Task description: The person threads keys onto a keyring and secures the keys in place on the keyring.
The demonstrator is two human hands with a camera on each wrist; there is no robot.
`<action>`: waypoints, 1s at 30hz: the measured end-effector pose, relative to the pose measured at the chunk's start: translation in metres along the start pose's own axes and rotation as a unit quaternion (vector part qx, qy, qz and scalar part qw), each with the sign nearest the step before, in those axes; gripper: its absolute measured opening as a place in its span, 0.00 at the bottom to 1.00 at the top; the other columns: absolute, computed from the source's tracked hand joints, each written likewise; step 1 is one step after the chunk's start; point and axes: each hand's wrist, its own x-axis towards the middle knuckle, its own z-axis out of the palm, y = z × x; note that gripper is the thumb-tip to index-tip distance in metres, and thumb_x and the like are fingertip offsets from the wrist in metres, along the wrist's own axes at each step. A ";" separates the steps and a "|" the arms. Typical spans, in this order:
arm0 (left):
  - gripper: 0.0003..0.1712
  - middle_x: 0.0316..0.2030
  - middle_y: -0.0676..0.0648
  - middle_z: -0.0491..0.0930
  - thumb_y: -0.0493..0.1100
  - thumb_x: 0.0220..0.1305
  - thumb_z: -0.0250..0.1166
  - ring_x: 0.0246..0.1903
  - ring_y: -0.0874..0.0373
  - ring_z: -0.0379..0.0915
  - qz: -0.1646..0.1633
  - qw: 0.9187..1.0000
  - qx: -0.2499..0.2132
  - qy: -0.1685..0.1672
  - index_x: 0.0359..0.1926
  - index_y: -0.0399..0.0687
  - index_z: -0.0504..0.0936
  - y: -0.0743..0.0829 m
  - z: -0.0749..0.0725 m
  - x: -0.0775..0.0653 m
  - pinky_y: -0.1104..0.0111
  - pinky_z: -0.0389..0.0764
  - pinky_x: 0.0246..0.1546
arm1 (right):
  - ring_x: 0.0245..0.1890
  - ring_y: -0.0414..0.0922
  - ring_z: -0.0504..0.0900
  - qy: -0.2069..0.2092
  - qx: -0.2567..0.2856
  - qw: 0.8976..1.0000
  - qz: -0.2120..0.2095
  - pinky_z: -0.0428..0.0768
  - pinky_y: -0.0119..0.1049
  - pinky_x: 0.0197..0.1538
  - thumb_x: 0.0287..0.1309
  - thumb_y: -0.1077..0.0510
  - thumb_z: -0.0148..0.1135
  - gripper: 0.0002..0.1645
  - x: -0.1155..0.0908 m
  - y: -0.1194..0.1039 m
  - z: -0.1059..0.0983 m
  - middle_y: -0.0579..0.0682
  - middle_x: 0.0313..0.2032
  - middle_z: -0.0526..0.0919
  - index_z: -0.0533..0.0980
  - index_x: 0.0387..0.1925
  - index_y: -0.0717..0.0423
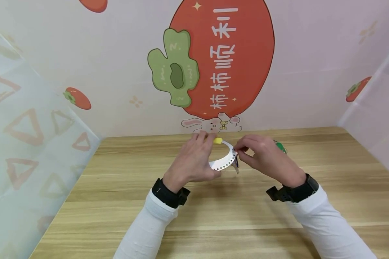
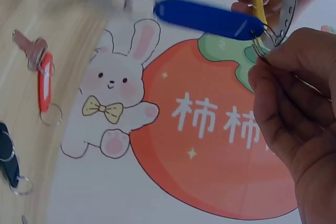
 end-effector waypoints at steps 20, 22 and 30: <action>0.53 0.48 0.44 0.68 0.64 0.32 0.69 0.44 0.53 0.64 -0.054 0.996 -0.006 0.066 0.59 0.44 0.64 0.000 -0.001 0.000 0.63 0.71 0.38 | 0.26 0.34 0.79 0.150 0.036 0.975 0.163 0.76 0.29 0.33 0.52 0.56 0.62 0.06 0.003 -0.008 0.024 0.42 0.28 0.81 0.80 0.32 0.53; 0.53 0.47 0.44 0.68 0.64 0.32 0.69 0.44 0.53 0.64 -0.054 0.996 -0.007 0.071 0.59 0.44 0.64 0.000 0.000 0.000 0.62 0.71 0.39 | 0.26 0.34 0.79 0.157 0.025 0.974 0.161 0.75 0.29 0.33 0.52 0.56 0.62 0.07 0.003 -0.009 0.025 0.43 0.29 0.82 0.80 0.33 0.54; 0.50 0.44 0.47 0.67 0.64 0.32 0.68 0.41 0.54 0.63 -0.020 0.996 0.012 0.082 0.57 0.45 0.65 -0.004 -0.001 0.000 0.65 0.68 0.38 | 0.27 0.34 0.77 0.130 -0.030 0.988 0.083 0.74 0.28 0.32 0.50 0.62 0.61 0.05 0.003 -0.007 0.022 0.44 0.28 0.81 0.79 0.32 0.57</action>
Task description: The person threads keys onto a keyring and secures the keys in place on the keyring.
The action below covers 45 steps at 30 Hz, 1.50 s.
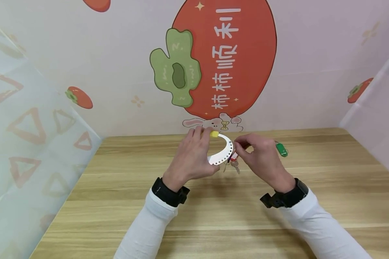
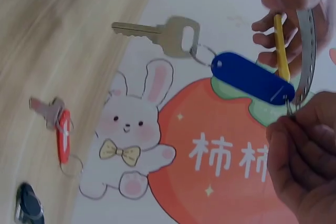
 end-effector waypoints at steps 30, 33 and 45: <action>0.55 0.52 0.43 0.66 0.67 0.34 0.63 0.51 0.48 0.63 0.010 0.993 0.094 -0.077 0.65 0.49 0.58 -0.002 0.008 0.001 0.56 0.64 0.51 | 0.25 0.33 0.75 -0.081 0.003 0.997 -0.002 0.74 0.28 0.30 0.50 0.62 0.60 0.03 0.001 -0.003 -0.001 0.41 0.27 0.77 0.77 0.30 0.55; 0.53 0.52 0.42 0.67 0.69 0.37 0.61 0.50 0.46 0.64 -0.006 0.993 0.092 -0.070 0.62 0.46 0.60 0.000 0.009 0.001 0.55 0.66 0.48 | 0.25 0.34 0.75 -0.055 0.005 0.998 0.012 0.74 0.28 0.30 0.50 0.62 0.59 0.03 -0.001 -0.004 0.003 0.43 0.27 0.78 0.77 0.30 0.56; 0.48 0.49 0.41 0.69 0.65 0.36 0.63 0.43 0.48 0.65 -0.058 0.994 0.083 -0.039 0.56 0.42 0.66 0.005 0.010 -0.001 0.58 0.69 0.38 | 0.28 0.36 0.78 -0.024 0.023 0.997 0.076 0.75 0.27 0.31 0.53 0.58 0.60 0.07 -0.006 -0.007 0.014 0.44 0.29 0.80 0.77 0.34 0.56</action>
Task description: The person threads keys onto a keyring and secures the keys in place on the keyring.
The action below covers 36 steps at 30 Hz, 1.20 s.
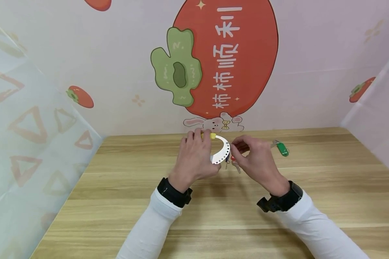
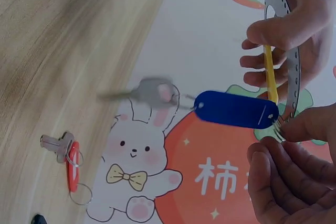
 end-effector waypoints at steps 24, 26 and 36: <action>0.51 0.54 0.43 0.65 0.51 0.31 0.71 0.51 0.48 0.61 0.053 0.997 -0.048 -0.032 0.61 0.47 0.62 -0.012 -0.007 0.001 0.55 0.63 0.53 | 0.25 0.34 0.77 -0.015 0.013 1.000 0.009 0.75 0.29 0.29 0.56 0.57 0.57 0.07 -0.001 0.000 0.004 0.44 0.27 0.79 0.75 0.35 0.57; 0.51 0.54 0.43 0.65 0.51 0.30 0.71 0.52 0.48 0.60 0.059 0.997 -0.042 -0.029 0.61 0.47 0.62 -0.015 -0.008 0.001 0.55 0.61 0.54 | 0.23 0.34 0.77 -0.024 0.036 0.998 0.049 0.75 0.29 0.28 0.57 0.55 0.58 0.08 -0.003 -0.003 0.005 0.44 0.26 0.79 0.76 0.35 0.56; 0.49 0.54 0.43 0.64 0.50 0.31 0.68 0.53 0.47 0.60 0.059 0.998 -0.021 -0.010 0.61 0.47 0.62 -0.016 -0.010 0.001 0.54 0.60 0.55 | 0.24 0.41 0.81 0.014 0.126 0.978 0.163 0.76 0.31 0.31 0.50 0.53 0.65 0.12 -0.004 -0.011 0.004 0.48 0.28 0.81 0.78 0.35 0.56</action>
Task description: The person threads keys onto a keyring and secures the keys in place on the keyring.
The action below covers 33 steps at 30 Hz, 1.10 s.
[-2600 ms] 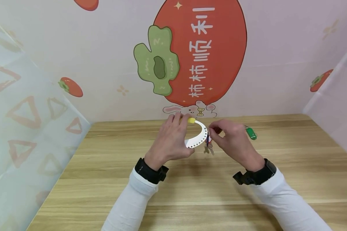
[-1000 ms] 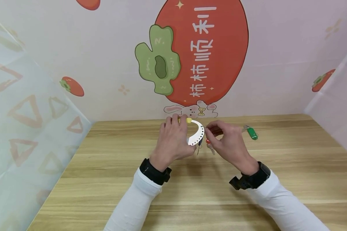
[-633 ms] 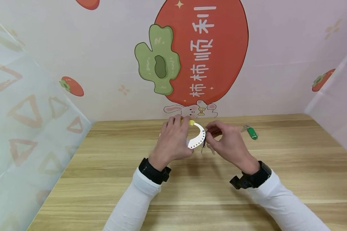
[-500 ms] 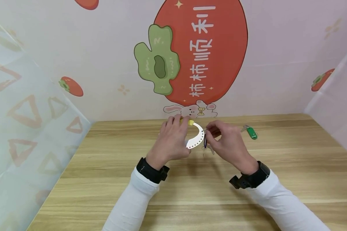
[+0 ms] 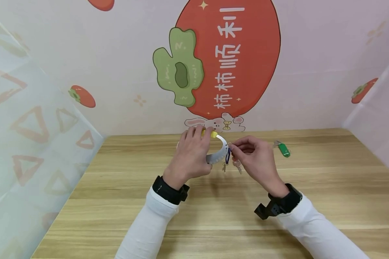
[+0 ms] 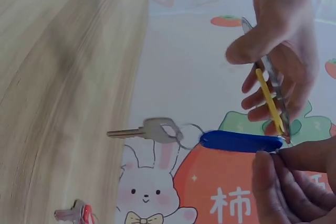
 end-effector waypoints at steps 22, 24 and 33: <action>0.47 0.49 0.43 0.67 0.52 0.28 0.68 0.49 0.48 0.63 0.011 0.999 0.032 0.034 0.57 0.46 0.66 0.006 0.001 0.000 0.54 0.66 0.47 | 0.25 0.33 0.79 0.007 -0.104 0.979 -0.175 0.74 0.26 0.30 0.49 0.62 0.63 0.04 0.003 0.005 -0.006 0.44 0.26 0.81 0.80 0.30 0.57; 0.47 0.49 0.43 0.67 0.52 0.28 0.68 0.48 0.48 0.63 0.010 0.999 0.026 0.040 0.57 0.46 0.66 0.006 0.002 -0.001 0.54 0.66 0.46 | 0.24 0.33 0.78 0.011 -0.103 0.980 -0.171 0.74 0.26 0.30 0.49 0.61 0.63 0.04 0.004 0.004 -0.006 0.43 0.26 0.81 0.79 0.30 0.56; 0.48 0.53 0.42 0.65 0.55 0.29 0.69 0.51 0.47 0.61 0.003 0.999 -0.003 0.053 0.58 0.47 0.65 0.005 -0.001 0.000 0.55 0.67 0.46 | 0.26 0.38 0.80 -0.018 -0.001 0.999 -0.046 0.77 0.33 0.32 0.51 0.54 0.65 0.09 0.006 0.001 -0.013 0.44 0.28 0.81 0.80 0.34 0.53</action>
